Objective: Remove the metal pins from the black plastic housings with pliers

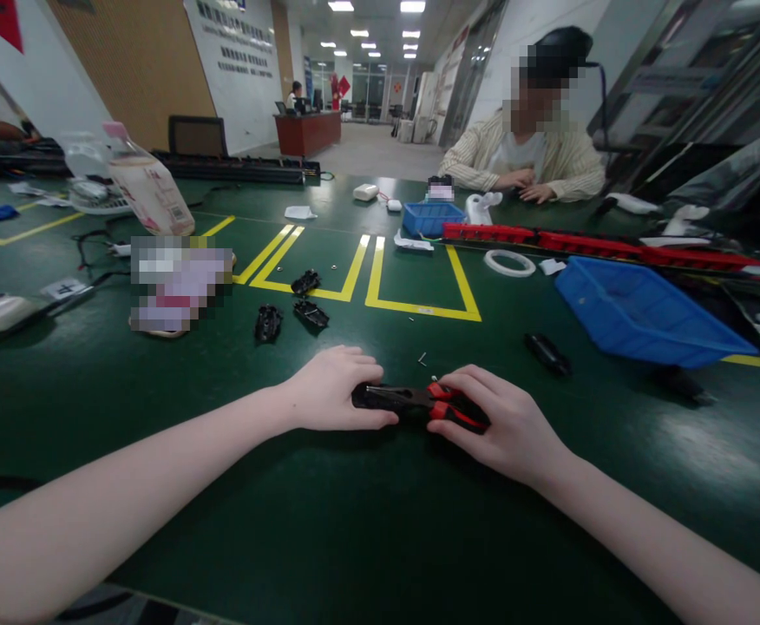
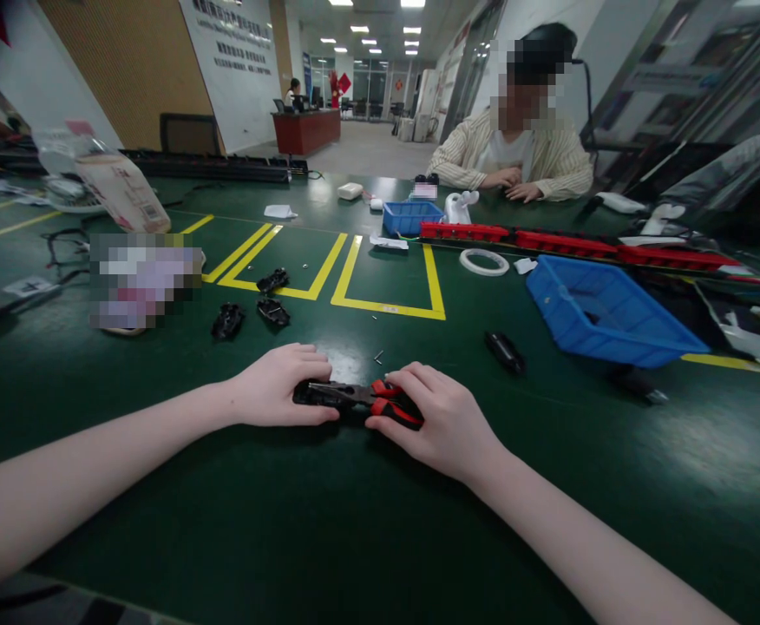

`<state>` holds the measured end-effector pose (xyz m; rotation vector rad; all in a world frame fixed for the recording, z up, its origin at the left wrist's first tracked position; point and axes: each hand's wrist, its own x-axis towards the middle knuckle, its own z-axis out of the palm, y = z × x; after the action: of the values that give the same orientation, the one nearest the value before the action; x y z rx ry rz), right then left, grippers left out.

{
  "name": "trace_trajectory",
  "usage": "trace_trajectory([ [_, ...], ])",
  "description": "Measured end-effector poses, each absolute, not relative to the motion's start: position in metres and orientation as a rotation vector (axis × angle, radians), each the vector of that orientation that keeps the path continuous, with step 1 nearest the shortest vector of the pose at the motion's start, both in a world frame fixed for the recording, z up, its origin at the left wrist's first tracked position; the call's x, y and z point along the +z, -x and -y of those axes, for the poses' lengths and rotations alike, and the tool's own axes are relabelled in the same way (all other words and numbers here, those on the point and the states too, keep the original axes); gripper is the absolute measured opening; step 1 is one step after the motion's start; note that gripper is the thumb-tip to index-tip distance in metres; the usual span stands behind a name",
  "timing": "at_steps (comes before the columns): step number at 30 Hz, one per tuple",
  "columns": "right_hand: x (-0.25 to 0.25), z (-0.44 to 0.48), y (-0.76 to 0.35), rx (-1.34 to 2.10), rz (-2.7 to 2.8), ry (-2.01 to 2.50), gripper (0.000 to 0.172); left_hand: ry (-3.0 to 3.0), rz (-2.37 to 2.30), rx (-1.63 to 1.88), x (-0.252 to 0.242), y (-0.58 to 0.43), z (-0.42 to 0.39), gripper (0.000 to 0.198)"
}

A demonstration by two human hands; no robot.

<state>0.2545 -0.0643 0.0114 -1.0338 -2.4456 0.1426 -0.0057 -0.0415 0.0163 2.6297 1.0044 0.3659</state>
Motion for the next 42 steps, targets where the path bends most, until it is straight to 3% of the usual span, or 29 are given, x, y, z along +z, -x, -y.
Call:
trace_trajectory([
  [13,0.012,0.063,-0.258,0.133,2.238,1.116,0.032,-2.613,-1.319,0.428,0.018,0.004,0.051,0.038],
  [21,0.011,0.063,-0.261,0.126,2.266,1.176,0.037,-2.606,-1.415,0.342,0.026,0.010,0.054,0.063],
  [29,0.013,0.059,-0.273,0.003,2.165,1.147,0.039,-2.460,-1.327,0.536,0.031,0.015,0.056,0.043],
  [34,0.024,0.067,-0.268,-0.246,2.138,0.918,0.045,-2.035,-1.120,0.750,0.046,0.004,0.072,0.023],
  [39,0.045,0.088,-0.245,-0.265,2.064,0.932,0.052,-1.404,-0.624,0.768,0.048,-0.038,0.098,0.030],
  [42,0.051,0.097,-0.238,-0.267,2.082,1.046,0.049,-1.078,-0.559,0.918,0.039,-0.062,0.108,0.041],
])
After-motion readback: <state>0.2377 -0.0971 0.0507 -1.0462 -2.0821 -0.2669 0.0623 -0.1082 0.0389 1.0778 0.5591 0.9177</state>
